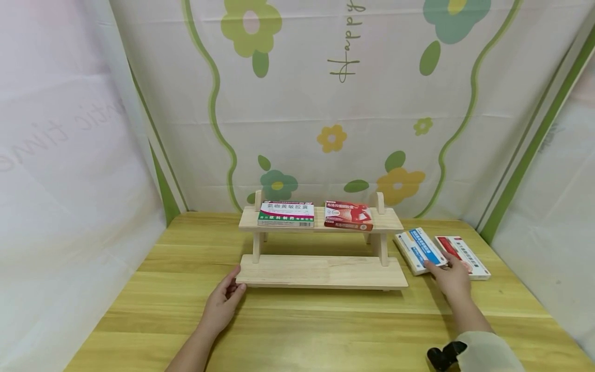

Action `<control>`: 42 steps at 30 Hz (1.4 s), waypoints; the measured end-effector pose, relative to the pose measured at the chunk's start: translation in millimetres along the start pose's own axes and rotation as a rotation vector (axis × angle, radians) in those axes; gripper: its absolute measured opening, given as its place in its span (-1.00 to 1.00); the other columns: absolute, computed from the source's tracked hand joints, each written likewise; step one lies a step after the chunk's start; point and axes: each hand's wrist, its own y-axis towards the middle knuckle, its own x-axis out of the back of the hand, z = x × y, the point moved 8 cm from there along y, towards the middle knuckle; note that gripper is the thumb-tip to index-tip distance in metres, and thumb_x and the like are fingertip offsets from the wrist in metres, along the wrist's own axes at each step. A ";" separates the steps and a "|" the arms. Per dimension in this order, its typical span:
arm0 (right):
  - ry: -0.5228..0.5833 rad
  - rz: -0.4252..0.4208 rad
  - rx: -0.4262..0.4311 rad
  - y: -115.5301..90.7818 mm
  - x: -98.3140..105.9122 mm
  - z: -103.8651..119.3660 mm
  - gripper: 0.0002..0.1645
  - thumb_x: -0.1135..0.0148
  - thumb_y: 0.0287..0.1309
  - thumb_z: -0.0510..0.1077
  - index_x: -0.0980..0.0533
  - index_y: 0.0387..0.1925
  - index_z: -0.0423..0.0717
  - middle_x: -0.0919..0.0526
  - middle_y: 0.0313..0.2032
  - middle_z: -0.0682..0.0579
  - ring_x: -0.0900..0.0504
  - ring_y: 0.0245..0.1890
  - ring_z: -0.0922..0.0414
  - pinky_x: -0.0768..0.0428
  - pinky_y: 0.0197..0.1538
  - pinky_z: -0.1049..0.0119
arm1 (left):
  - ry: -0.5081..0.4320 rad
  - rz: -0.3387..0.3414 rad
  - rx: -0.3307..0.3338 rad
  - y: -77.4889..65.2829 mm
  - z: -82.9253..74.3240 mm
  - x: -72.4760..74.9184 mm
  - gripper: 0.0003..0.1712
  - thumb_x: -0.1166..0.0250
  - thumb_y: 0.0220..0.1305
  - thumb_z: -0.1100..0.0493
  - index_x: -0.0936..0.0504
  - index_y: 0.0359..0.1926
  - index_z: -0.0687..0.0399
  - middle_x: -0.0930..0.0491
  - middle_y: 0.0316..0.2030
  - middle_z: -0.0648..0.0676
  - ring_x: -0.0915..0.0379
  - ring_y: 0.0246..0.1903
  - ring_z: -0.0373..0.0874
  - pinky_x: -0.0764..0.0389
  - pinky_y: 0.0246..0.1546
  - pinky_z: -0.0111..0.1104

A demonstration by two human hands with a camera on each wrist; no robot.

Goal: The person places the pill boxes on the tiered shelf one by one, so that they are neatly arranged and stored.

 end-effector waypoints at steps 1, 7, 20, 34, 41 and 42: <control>0.013 -0.007 -0.006 0.0 1.0 -0.9 0.00 -0.16 0.28 0.24 -0.03 0.50 -0.21 -0.12 0.40 -0.45 -0.12 0.38 -0.37 -0.18 0.34 -0.26 | 0.000 0.001 0.000 -0.1 0.1 -0.1 -0.40 -0.20 0.41 0.13 -0.33 0.41 0.07 -0.52 -0.03 0.10 -0.34 -0.13 -0.31 -0.46 -0.11 -0.54; 0.089 -0.055 -0.036 -1.3 7.9 -5.9 -0.06 -0.19 0.26 0.22 -0.11 0.50 -0.11 -0.20 0.37 -0.43 -0.22 0.32 -0.28 -0.35 0.20 -0.08 | -0.001 0.005 0.002 -0.6 0.9 -0.8 -0.40 -0.20 0.41 0.13 -0.32 0.42 0.07 -0.50 -0.04 0.10 -0.33 -0.14 -0.31 -0.46 -0.11 -0.54; 0.319 -0.128 -0.137 -7.9 36.7 -10.9 -0.06 -0.36 0.12 0.20 -0.20 0.47 0.13 -0.41 -0.18 0.24 -0.37 -0.31 0.47 -0.46 -0.34 0.64 | 0.012 -0.001 0.007 -0.9 -0.1 -0.1 -0.41 -0.20 0.41 0.11 -0.34 0.41 0.06 -0.51 -0.04 0.10 -0.33 -0.14 -0.30 -0.46 -0.12 -0.54; 0.851 -0.110 -0.075 -24.4 63.1 23.1 -0.06 -0.47 0.04 -0.22 -0.27 0.43 0.10 -0.54 -0.44 0.29 -0.59 -0.52 0.40 -0.58 -0.46 0.57 | 0.010 0.006 0.021 1.1 1.0 -0.4 -0.41 -0.20 0.41 0.13 -0.33 0.42 0.06 -0.49 -0.05 0.11 -0.33 -0.15 -0.26 -0.46 -0.13 -0.54; 0.929 -0.069 -0.006 -33.1 74.1 51.0 0.00 -0.49 -0.01 -0.23 -0.24 0.45 0.13 -0.54 -0.33 0.26 -0.62 -0.42 0.41 -0.62 -0.37 0.57 | -0.002 -0.007 0.010 1.6 -1.0 0.4 -0.41 -0.21 0.40 0.16 -0.35 0.40 0.07 -0.50 -0.11 0.12 -0.33 -0.18 -0.27 -0.45 -0.15 -0.54; 0.926 -0.060 0.010 -34.6 74.9 55.8 0.01 -0.50 -0.01 -0.22 -0.24 0.45 0.14 -0.53 -0.30 0.26 -0.63 -0.40 0.41 -0.62 -0.35 0.57 | -0.002 -0.006 0.011 1.5 -0.9 0.4 -0.41 -0.21 0.40 0.15 -0.35 0.40 0.07 -0.50 -0.11 0.12 -0.33 -0.18 -0.27 -0.46 -0.15 -0.54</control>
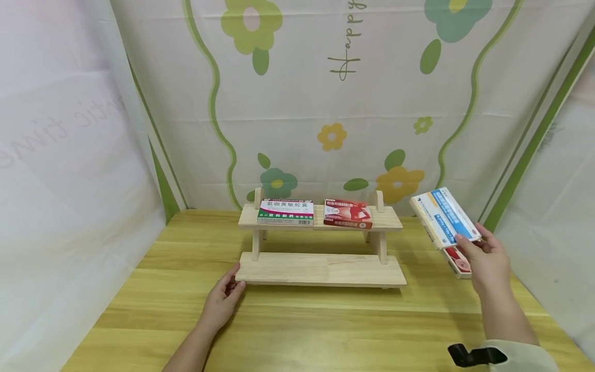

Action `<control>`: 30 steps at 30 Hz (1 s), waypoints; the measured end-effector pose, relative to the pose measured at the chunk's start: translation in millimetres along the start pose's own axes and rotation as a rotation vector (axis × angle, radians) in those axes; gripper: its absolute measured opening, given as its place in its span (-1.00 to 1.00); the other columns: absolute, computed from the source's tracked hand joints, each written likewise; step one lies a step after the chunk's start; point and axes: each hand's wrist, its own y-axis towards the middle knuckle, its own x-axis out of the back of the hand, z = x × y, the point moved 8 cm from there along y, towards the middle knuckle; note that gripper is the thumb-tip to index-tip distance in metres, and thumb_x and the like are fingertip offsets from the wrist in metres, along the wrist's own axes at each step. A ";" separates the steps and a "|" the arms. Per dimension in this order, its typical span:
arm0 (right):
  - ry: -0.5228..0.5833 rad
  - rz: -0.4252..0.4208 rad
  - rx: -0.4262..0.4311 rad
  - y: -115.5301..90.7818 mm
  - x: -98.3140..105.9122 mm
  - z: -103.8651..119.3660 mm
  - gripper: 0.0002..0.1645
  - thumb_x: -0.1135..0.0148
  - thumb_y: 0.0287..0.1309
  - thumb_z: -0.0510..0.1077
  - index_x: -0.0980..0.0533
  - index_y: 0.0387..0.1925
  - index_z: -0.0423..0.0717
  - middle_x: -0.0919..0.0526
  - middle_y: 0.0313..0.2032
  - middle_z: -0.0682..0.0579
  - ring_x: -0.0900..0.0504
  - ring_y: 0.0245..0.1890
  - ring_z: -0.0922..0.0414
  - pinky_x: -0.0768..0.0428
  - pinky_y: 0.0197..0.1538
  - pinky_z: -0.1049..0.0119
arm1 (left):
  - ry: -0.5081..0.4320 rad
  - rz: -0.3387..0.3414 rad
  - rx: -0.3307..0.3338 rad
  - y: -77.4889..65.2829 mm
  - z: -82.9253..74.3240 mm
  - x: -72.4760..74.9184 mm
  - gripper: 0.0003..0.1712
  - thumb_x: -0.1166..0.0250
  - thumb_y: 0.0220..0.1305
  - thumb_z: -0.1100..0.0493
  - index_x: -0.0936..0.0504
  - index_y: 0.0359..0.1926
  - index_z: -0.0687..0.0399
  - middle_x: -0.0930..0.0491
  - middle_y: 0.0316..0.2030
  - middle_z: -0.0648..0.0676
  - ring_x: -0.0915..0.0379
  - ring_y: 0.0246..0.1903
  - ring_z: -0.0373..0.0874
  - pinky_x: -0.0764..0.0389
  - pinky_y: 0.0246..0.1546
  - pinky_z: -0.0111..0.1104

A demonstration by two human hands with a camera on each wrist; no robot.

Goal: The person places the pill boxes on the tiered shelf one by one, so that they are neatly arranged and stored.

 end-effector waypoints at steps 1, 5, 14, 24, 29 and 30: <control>-0.004 0.013 0.011 -1.5 -3.6 3.6 0.01 -0.50 -0.01 -0.22 -0.23 0.45 0.13 -0.53 -0.28 0.26 -0.63 -0.39 0.42 -0.62 -0.35 0.56 | 0.001 0.001 0.001 0.1 0.1 0.0 -0.41 -0.21 0.40 0.15 -0.35 0.40 0.06 -0.50 -0.11 0.11 -0.33 -0.18 -0.27 -0.45 -0.15 -0.54; 0.026 0.117 0.058 -9.9 -22.7 15.7 -0.02 -0.44 0.05 -0.25 -0.21 0.47 0.09 -0.58 -0.26 0.26 -0.67 -0.36 0.40 -0.63 -0.35 0.55 | 0.006 0.004 0.003 -0.5 0.1 0.1 -0.41 -0.21 0.40 0.13 -0.35 0.41 0.05 -0.49 -0.10 0.11 -0.33 -0.18 -0.26 -0.45 -0.15 -0.54; 0.204 0.441 0.172 -36.9 -77.6 33.4 -0.46 -0.19 0.20 -0.47 -0.54 0.08 0.14 -0.66 -0.17 0.14 -0.69 -0.19 0.30 -0.65 -0.13 0.50 | 0.011 0.006 -0.011 -1.1 -1.1 -0.2 -0.42 -0.21 0.41 0.13 -0.35 0.40 0.06 -0.50 -0.08 0.10 -0.33 -0.17 -0.27 -0.46 -0.16 -0.53; -0.134 0.554 0.181 -65.8 -130.3 22.3 -0.32 -0.24 0.25 -0.33 -0.33 0.38 -0.03 -0.60 -0.12 0.25 -0.61 -0.16 0.37 -0.61 -0.10 0.54 | 0.011 0.001 -0.001 -1.0 0.6 0.3 -0.42 -0.21 0.40 0.14 -0.36 0.40 0.05 -0.50 -0.08 0.09 -0.33 -0.17 -0.27 -0.45 -0.15 -0.53; -0.266 0.585 0.130 -81.8 -154.2 10.1 -0.27 -0.32 0.22 -0.22 -0.30 0.40 -0.06 -0.58 -0.16 0.29 -0.57 -0.21 0.33 -0.58 -0.15 0.54 | 0.006 0.003 0.011 -0.3 1.1 0.3 -0.42 -0.21 0.40 0.14 -0.36 0.40 0.03 -0.51 -0.08 0.10 -0.33 -0.16 -0.25 -0.45 -0.14 -0.53; -0.290 0.593 0.121 -85.1 -158.6 7.1 -0.28 -0.32 0.22 -0.21 -0.31 0.39 -0.06 -0.57 -0.16 0.28 -0.56 -0.22 0.32 -0.57 -0.16 0.53 | 0.007 0.004 0.011 -0.3 1.0 0.2 -0.42 -0.21 0.40 0.13 -0.36 0.40 0.03 -0.51 -0.08 0.10 -0.34 -0.15 -0.25 -0.45 -0.14 -0.52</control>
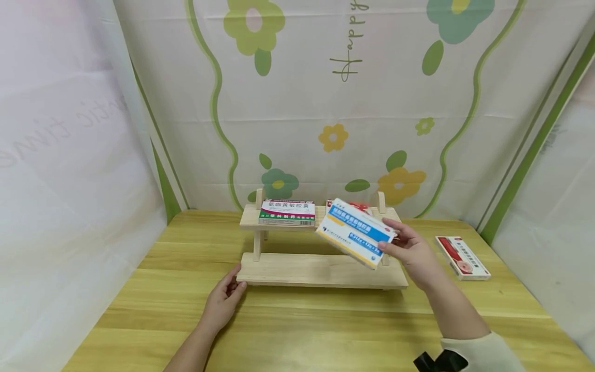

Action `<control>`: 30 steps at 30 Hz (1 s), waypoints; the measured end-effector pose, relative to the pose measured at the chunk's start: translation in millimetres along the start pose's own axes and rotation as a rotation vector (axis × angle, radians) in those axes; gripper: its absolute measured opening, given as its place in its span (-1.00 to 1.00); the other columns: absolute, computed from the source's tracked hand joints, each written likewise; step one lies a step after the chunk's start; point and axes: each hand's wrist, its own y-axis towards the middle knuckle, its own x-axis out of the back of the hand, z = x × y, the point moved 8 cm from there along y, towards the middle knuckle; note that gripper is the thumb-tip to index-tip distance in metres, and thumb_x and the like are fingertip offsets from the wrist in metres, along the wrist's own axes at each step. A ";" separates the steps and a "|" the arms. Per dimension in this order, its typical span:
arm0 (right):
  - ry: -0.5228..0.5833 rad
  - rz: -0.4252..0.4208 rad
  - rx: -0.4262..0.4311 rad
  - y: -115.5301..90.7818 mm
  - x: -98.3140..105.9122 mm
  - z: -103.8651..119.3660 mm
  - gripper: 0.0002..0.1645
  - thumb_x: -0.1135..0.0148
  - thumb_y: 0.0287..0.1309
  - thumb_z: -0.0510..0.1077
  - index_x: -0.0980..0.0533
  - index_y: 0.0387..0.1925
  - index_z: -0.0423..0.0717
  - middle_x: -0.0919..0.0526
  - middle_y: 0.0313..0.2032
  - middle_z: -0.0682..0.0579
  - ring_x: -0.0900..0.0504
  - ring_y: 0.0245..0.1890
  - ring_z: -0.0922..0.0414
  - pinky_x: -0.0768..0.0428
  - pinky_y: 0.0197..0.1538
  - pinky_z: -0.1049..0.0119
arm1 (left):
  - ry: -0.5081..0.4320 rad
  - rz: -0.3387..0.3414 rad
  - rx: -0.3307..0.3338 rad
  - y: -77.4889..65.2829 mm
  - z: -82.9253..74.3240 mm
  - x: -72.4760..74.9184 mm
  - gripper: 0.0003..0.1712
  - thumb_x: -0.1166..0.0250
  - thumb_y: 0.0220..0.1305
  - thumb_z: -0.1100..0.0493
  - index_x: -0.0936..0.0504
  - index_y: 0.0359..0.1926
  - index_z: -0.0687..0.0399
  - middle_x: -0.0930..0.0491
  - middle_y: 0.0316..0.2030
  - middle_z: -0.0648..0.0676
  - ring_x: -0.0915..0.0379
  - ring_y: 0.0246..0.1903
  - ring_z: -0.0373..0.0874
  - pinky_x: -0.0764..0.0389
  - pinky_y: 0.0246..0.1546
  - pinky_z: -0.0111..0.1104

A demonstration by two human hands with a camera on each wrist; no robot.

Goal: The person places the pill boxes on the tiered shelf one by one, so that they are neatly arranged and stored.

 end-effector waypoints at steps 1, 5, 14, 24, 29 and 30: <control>-0.016 0.015 -0.008 -0.4 -6.2 -0.9 -0.30 -0.31 0.23 -0.20 -0.33 0.38 -0.05 -0.56 -0.15 0.26 -0.55 -0.22 0.30 -0.57 -0.16 0.52 | 0.001 0.000 -0.001 0.0 0.0 0.1 -0.42 -0.21 0.40 0.14 -0.36 0.40 0.03 -0.51 -0.08 0.10 -0.34 -0.15 -0.25 -0.45 -0.13 -0.52; -0.061 0.068 -0.015 -1.6 -28.3 -5.4 -0.35 -0.33 0.22 -0.17 -0.38 0.33 -0.04 -0.51 -0.12 0.14 -0.50 -0.23 0.23 -0.58 -0.15 0.47 | 0.006 0.003 -0.007 -0.2 0.1 -0.2 -0.41 -0.21 0.40 0.14 -0.35 0.41 0.04 -0.50 -0.08 0.09 -0.33 -0.16 -0.26 -0.45 -0.14 -0.52; -0.078 0.143 -0.042 0.6 -63.6 -19.8 -0.34 -0.38 0.14 -0.22 -0.39 0.27 -0.22 -0.54 -0.15 0.00 -0.49 -0.25 0.13 -0.61 -0.17 0.41 | 0.001 0.001 -0.010 0.1 0.4 0.0 -0.41 -0.21 0.40 0.14 -0.35 0.41 0.05 -0.51 -0.07 0.09 -0.34 -0.15 -0.27 -0.46 -0.14 -0.52; -0.109 0.234 -0.089 12.7 -96.7 -48.2 -0.38 -0.43 0.11 -0.13 -0.46 0.21 -0.16 -0.56 -0.02 -0.14 -0.52 -0.15 0.05 -0.58 -0.14 0.41 | -0.011 0.000 0.000 0.0 -0.6 -0.2 -0.42 -0.22 0.40 0.15 -0.36 0.40 0.01 -0.52 -0.07 0.10 -0.36 -0.14 -0.25 -0.47 -0.12 -0.52; -0.137 0.291 -0.084 21.2 -110.9 -58.0 -0.39 -0.41 0.13 -0.12 -0.47 0.21 -0.14 -0.55 0.00 -0.15 -0.52 -0.13 0.05 -0.58 -0.12 0.39 | -0.009 -0.001 -0.001 0.2 -0.1 -0.5 -0.42 -0.22 0.40 0.15 -0.36 0.40 0.01 -0.54 -0.05 0.10 -0.36 -0.15 -0.25 -0.47 -0.14 -0.52; -0.139 0.301 -0.088 23.1 -113.6 -59.9 -0.39 -0.41 0.13 -0.12 -0.47 0.21 -0.13 -0.55 0.01 -0.15 -0.52 -0.13 0.05 -0.58 -0.12 0.38 | -0.008 -0.001 0.001 0.2 0.1 -0.6 -0.42 -0.21 0.40 0.15 -0.36 0.40 0.00 -0.54 -0.04 0.10 -0.36 -0.15 -0.25 -0.47 -0.14 -0.52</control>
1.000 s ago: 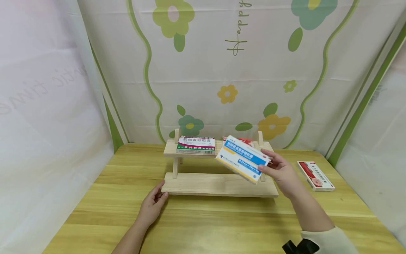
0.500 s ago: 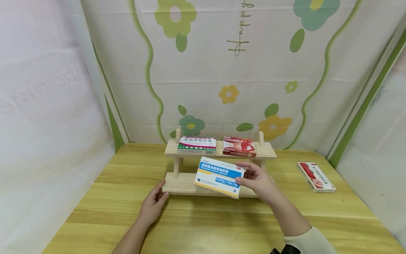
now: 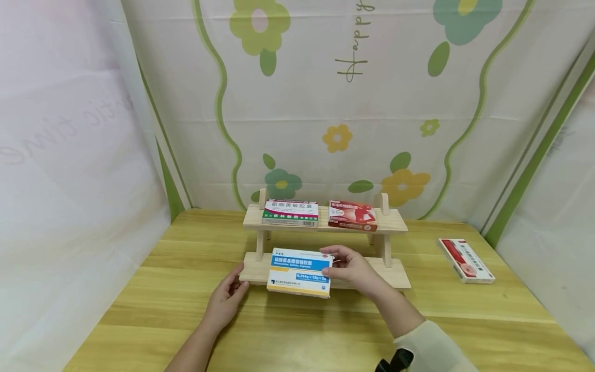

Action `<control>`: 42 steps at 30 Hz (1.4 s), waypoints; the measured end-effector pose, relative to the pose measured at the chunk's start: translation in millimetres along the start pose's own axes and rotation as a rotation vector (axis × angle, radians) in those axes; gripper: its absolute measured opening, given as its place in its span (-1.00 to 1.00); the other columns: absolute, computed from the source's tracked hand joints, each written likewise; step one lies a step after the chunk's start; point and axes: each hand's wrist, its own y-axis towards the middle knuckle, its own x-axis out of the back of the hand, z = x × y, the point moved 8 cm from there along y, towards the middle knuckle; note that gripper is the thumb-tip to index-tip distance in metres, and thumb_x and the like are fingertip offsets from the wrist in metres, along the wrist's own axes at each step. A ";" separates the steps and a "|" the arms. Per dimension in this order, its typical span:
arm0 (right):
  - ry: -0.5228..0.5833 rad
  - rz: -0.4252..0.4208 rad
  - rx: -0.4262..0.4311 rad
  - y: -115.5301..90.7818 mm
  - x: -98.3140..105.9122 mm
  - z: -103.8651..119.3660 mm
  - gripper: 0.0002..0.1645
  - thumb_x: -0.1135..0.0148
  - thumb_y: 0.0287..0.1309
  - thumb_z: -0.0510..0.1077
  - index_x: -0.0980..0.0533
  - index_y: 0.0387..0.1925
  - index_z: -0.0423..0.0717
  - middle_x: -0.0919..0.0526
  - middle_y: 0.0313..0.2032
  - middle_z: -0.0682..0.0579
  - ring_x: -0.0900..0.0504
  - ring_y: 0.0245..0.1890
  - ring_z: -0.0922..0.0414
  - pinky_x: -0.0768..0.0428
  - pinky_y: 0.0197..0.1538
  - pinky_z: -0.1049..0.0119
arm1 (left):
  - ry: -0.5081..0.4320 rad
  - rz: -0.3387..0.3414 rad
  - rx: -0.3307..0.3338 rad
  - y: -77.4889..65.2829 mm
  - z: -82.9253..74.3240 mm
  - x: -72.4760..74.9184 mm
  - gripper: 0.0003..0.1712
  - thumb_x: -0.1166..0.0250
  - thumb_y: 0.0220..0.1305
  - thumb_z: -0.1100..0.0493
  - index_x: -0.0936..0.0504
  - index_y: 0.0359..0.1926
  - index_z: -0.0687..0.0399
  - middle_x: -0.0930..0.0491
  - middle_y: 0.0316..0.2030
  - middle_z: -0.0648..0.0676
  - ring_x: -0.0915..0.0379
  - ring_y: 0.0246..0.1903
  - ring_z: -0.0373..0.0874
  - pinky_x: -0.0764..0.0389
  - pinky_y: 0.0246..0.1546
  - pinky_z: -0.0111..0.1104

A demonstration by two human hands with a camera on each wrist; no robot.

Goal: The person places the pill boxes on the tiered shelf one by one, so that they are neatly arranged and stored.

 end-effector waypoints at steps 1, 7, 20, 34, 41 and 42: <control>-0.001 0.009 -0.004 2.8 -2.1 -1.4 -0.39 -0.41 0.13 -0.12 -0.47 0.22 -0.13 -0.55 0.02 -0.15 -0.52 -0.13 0.05 -0.58 -0.11 0.37 | 0.001 0.000 0.001 0.2 0.1 -0.1 -0.42 -0.21 0.40 0.15 -0.36 0.40 0.00 -0.54 -0.03 0.10 -0.36 -0.15 -0.24 -0.46 -0.14 -0.51; 0.000 0.039 -0.008 20.1 -12.0 -6.4 -0.36 -0.41 0.14 -0.11 -0.45 0.24 -0.14 -0.55 0.01 -0.13 -0.54 -0.12 0.06 -0.59 -0.09 0.31 | 0.009 -0.005 0.007 -0.1 -0.3 0.4 -0.41 -0.21 0.40 0.15 -0.35 0.41 0.03 -0.56 -0.02 0.10 -0.37 -0.15 -0.23 -0.47 -0.15 -0.51; -0.023 0.032 -0.023 42.1 -20.6 -13.9 -0.40 -0.40 0.13 -0.11 -0.48 0.23 -0.04 -0.58 -0.03 -0.07 -0.53 -0.10 0.08 -0.57 -0.05 0.30 | 0.018 -0.013 -0.022 1.1 -3.5 -0.1 -0.42 -0.21 0.40 0.16 -0.35 0.40 0.04 -0.58 0.04 0.13 -0.39 -0.11 -0.23 -0.48 -0.11 -0.51; -0.044 0.035 -0.007 49.4 -21.6 -18.6 -0.41 -0.37 0.17 -0.14 -0.46 0.23 -0.15 -0.56 -0.18 -0.06 -0.48 -0.24 0.12 -0.54 -0.25 0.33 | 0.018 -0.011 -0.017 1.5 -2.1 0.0 -0.42 -0.20 0.41 0.15 -0.35 0.41 0.02 -0.57 0.05 0.12 -0.38 -0.10 -0.22 -0.48 -0.09 -0.51; -0.031 0.034 -0.053 51.1 -22.7 -23.3 -0.42 -0.36 0.17 -0.16 -0.46 0.22 -0.19 -0.58 -0.18 -0.07 -0.52 -0.26 0.13 -0.63 -0.21 0.30 | 0.028 -0.013 -0.013 0.8 -0.7 0.0 -0.42 -0.21 0.40 0.15 -0.35 0.41 0.03 -0.57 0.04 0.12 -0.39 -0.10 -0.21 -0.48 -0.09 -0.50; -0.034 0.030 -0.060 51.2 -22.7 -23.4 -0.42 -0.37 0.17 -0.16 -0.47 0.22 -0.19 -0.59 -0.17 -0.07 -0.53 -0.25 0.13 -0.64 -0.20 0.30 | 0.030 -0.015 -0.014 0.7 -0.6 0.2 -0.42 -0.21 0.40 0.15 -0.35 0.41 0.03 -0.57 0.05 0.13 -0.39 -0.09 -0.21 -0.48 -0.09 -0.50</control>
